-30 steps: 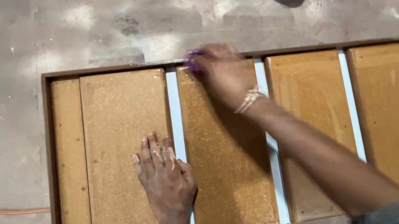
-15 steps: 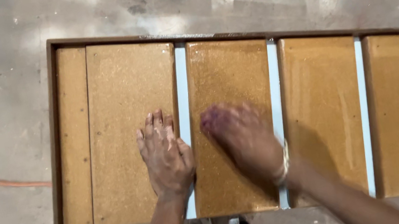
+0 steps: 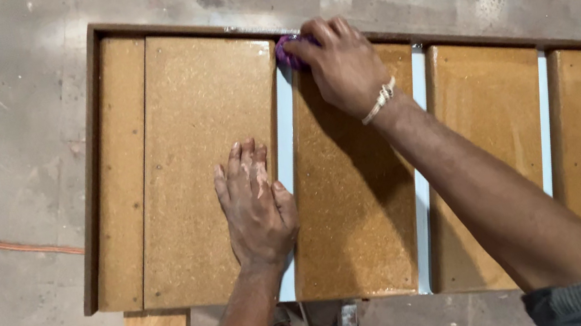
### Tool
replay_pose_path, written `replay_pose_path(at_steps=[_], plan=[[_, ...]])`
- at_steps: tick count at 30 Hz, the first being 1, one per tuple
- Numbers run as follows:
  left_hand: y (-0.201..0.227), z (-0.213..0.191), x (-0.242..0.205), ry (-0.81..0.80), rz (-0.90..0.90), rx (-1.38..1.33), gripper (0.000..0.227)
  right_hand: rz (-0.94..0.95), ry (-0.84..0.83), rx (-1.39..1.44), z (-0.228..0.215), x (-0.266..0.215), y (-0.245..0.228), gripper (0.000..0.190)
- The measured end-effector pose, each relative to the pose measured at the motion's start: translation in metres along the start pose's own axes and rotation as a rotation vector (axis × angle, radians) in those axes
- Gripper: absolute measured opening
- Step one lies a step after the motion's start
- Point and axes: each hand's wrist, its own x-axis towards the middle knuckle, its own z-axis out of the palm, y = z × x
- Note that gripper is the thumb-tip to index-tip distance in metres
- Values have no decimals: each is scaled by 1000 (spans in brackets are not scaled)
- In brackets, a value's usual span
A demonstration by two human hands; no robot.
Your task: The person applies a brown liquid stain to several rectangular wooden boards arranged on a metal rack using a purple cloth. They repeatedly dip the cloth into a metal can to reload the stain and wipe the boards systematically. The person also pours a clear liquid from a large plastic container into the metal can to mix with the stain.
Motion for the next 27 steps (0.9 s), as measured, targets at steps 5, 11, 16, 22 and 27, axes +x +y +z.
replay_pose_path(at_steps=[5, 11, 16, 22, 27], plan=[[-4, -2, 1, 74, -5, -149, 61, -99, -165, -124, 9, -64, -53, 51], [-14, -6, -5, 221, -1, -423, 54, -332, -446, -10, 20, -176, -123, 65], [-14, -13, -2, 240, 8, -454, 52, -32, -39, -177, 33, -80, -64, 59], [-16, -21, -1, 238, 10, -531, 55, 31, 252, 93, 27, 20, -13, 37], [-40, -58, 4, -1, -240, -964, 58, -42, 280, 159, 39, -8, -69, 46]])
